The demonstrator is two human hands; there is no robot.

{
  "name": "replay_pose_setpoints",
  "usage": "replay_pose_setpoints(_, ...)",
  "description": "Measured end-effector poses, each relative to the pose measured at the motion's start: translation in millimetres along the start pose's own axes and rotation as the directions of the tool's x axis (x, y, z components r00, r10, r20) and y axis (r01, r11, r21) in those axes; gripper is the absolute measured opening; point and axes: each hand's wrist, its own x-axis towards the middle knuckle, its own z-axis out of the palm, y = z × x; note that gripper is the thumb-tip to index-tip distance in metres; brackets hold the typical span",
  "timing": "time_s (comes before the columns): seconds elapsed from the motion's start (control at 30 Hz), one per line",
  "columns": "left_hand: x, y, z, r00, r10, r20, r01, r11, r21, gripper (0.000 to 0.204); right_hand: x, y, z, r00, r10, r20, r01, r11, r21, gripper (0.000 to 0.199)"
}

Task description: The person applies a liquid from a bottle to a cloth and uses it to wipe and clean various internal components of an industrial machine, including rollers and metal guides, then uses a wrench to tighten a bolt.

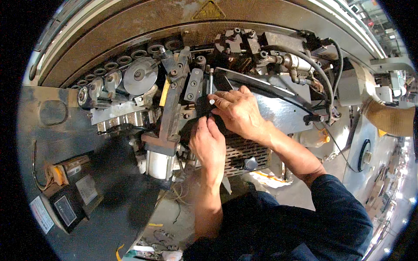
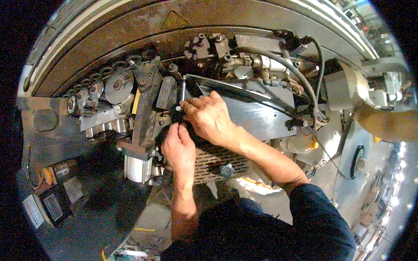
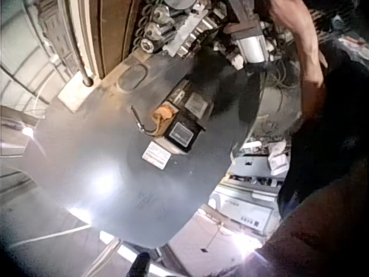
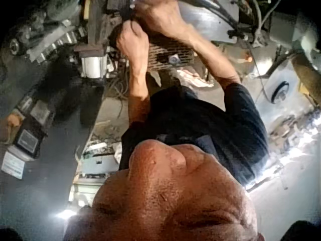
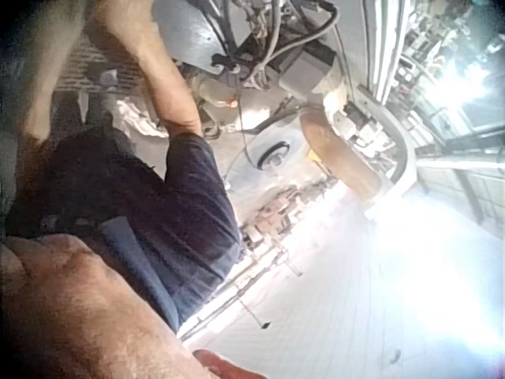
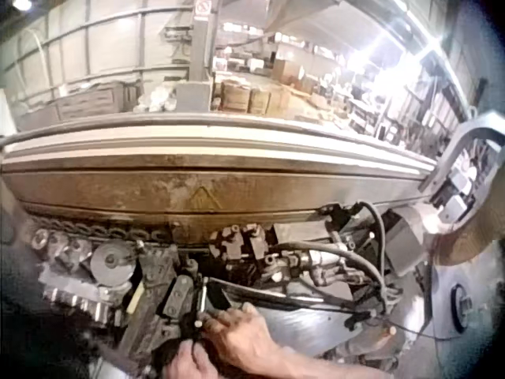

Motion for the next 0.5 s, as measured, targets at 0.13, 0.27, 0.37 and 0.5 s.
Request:
replay_pose_setpoints(0.13, 1.8, 2.4, 4.3, 0.997, 0.002, -0.08, -0.004, 1.0, -0.019, 0.019, 1.0, 2.4, 2.1, 1.0, 0.012, 0.009, -0.013, 0.999, 0.049, 0.033)
replay_pose_setpoints(0.27, 3.3, 5.8, -8.0, 0.999, -0.038, 0.014, 0.038, 0.998, -0.044, 0.019, -0.7, 5.2, 3.0, 1.0, 0.018, -0.011, -0.017, 0.999, 0.05, 0.034)
replay_pose_setpoints(0.37, 7.9, 5.2, -9.4, 0.994, -0.041, 0.097, 0.043, 0.999, -0.022, 0.022, -1.3, 5.8, 3.8, 1.0, 0.024, -0.018, -0.023, 0.999, 0.039, 0.033)
replay_pose_setpoints(0.5, 7.2, 6.8, -8.1, 0.996, -0.066, 0.055, 0.069, 0.997, -0.044, 0.025, 2.1, 3.5, 1.5, 0.999, 0.029, -0.014, -0.029, 0.998, 0.052, 0.032)
